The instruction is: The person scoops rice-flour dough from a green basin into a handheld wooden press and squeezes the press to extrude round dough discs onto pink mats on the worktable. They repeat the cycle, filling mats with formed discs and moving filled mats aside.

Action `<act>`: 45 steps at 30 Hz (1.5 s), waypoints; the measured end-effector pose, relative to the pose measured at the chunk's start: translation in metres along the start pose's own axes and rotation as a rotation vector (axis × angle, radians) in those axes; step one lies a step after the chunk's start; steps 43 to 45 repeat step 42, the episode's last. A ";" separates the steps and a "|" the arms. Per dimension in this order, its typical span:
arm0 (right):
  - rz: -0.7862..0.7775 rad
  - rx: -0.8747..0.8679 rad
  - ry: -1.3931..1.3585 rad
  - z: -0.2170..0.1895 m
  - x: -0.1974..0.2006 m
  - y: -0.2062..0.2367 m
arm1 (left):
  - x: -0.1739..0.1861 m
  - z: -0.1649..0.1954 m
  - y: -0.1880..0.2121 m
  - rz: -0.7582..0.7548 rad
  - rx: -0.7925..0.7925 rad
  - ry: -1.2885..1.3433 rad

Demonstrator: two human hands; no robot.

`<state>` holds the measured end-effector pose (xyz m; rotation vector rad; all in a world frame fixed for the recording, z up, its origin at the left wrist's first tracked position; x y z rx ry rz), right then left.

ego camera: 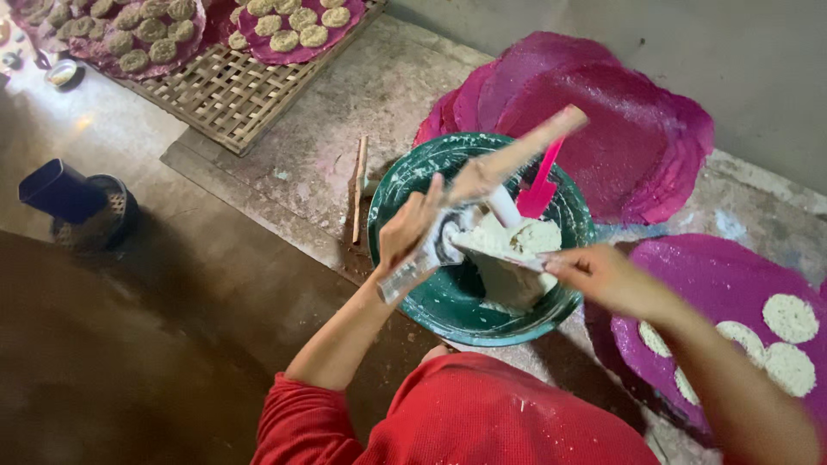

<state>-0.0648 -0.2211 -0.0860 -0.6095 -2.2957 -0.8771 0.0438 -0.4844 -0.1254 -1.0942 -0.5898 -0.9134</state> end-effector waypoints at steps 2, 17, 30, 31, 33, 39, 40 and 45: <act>0.014 0.035 0.247 -0.024 0.018 0.002 | -0.006 0.009 0.003 -0.014 -0.068 0.062; 0.058 0.236 1.127 -0.103 0.024 0.058 | -0.023 -0.017 0.017 -0.307 -0.048 0.103; 0.301 0.198 0.716 -0.058 0.000 0.043 | -0.008 -0.030 0.009 -0.129 0.155 0.216; 0.349 0.178 0.583 -0.051 -0.001 0.034 | -0.001 -0.029 0.005 0.050 0.007 0.195; 0.418 0.130 0.313 -0.041 -0.022 0.004 | -0.012 -0.021 0.007 0.013 0.094 0.159; 0.321 0.316 -0.319 -0.007 -0.096 -0.020 | -0.032 -0.019 -0.004 -0.036 0.231 0.030; 0.293 0.352 -0.309 0.003 -0.095 -0.017 | -0.033 -0.024 -0.006 -0.018 0.232 0.013; 0.189 0.269 -0.246 0.025 -0.096 -0.013 | -0.035 -0.043 -0.007 -0.035 0.401 0.162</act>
Point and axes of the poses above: each hand's wrist, its own y-axis away from the middle knuckle, its own x-axis out of the back of the hand, z = x × y, the point moved 3 cm from there along -y, towards the middle knuckle, and after that the axes turned 1 degree about -z, right-handed, at the moved point
